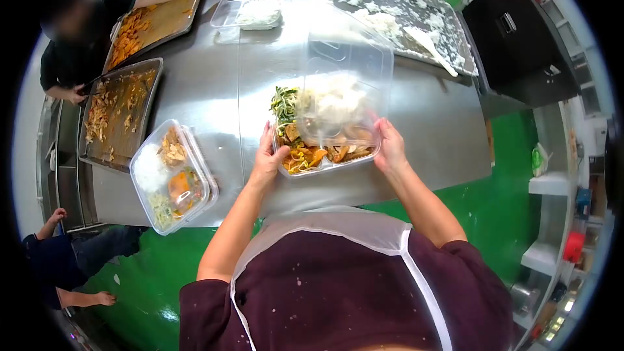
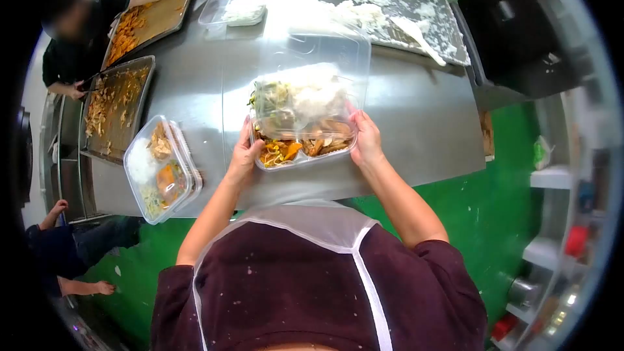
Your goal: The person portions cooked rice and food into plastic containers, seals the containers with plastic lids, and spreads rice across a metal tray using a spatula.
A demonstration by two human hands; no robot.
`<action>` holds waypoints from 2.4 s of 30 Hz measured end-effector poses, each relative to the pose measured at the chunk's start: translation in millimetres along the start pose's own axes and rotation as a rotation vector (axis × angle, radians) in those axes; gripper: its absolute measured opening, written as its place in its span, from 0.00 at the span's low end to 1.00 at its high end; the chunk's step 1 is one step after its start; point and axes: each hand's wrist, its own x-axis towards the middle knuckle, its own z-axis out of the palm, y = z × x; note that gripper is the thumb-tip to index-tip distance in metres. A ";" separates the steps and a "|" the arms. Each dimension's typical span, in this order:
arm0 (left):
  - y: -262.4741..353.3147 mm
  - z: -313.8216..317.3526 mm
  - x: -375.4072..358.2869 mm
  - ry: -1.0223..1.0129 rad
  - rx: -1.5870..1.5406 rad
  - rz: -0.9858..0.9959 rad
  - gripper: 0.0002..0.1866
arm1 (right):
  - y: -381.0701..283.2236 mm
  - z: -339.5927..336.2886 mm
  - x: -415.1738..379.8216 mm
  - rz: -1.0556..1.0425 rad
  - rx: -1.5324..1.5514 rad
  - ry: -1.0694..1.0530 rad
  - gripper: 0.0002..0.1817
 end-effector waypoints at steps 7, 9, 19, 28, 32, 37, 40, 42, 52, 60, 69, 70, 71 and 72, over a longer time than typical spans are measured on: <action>-7.4 -42.1 14.1 0.235 0.449 -0.031 0.31 | 3.5 -20.5 3.5 0.046 -0.141 0.206 0.14; 79.2 -7.0 -7.2 0.236 0.172 -0.191 0.31 | -3.5 -18.2 -7.7 -0.110 -0.323 0.210 0.14; 52.8 20.6 -67.9 0.218 0.011 -0.209 0.07 | -8.9 1.7 -38.9 -0.183 -0.909 -0.135 0.08; -2.9 36.1 -55.2 0.406 -0.026 -0.155 0.07 | 22.3 -43.2 -30.4 -0.350 -1.065 -0.079 0.14; -22.2 33.5 -55.7 0.376 0.054 -0.128 0.06 | 42.0 -57.6 -16.4 -0.511 -1.249 0.011 0.15; -21.2 29.1 -45.2 0.361 0.160 -0.169 0.07 | 59.1 -70.4 4.8 -0.561 -1.207 0.067 0.15; -21.9 27.8 -42.3 0.365 0.167 -0.196 0.08 | 61.1 -71.1 10.4 -0.544 -1.165 0.070 0.15; -21.7 27.9 -41.4 0.386 0.162 -0.193 0.08 | 62.5 -69.6 10.0 -0.527 -1.166 0.070 0.15; -11.9 10.3 -31.3 0.335 -0.188 -0.536 0.07 | 81.1 -67.2 19.5 -0.016 -0.397 0.042 0.14; -2.9 5.9 -49.4 0.213 -0.009 -0.471 0.12 | 84.0 -78.0 5.2 -0.207 -0.761 -0.004 0.14; 22.2 55.1 23.3 -0.123 1.599 0.418 0.25 | 89.9 -83.2 -51.8 -0.163 -0.886 -0.054 0.18; 15.3 56.9 30.0 -0.182 1.615 0.401 0.26 | 89.4 -81.6 -52.4 -0.162 -0.887 -0.053 0.18; 9.9 58.5 33.8 -0.242 1.629 0.381 0.26 | 89.1 -81.1 -53.0 -0.160 -0.888 -0.052 0.19; 6.6 57.7 35.1 -0.249 1.621 0.340 0.25 | 87.4 -82.7 -53.3 -0.185 -0.981 -0.045 0.18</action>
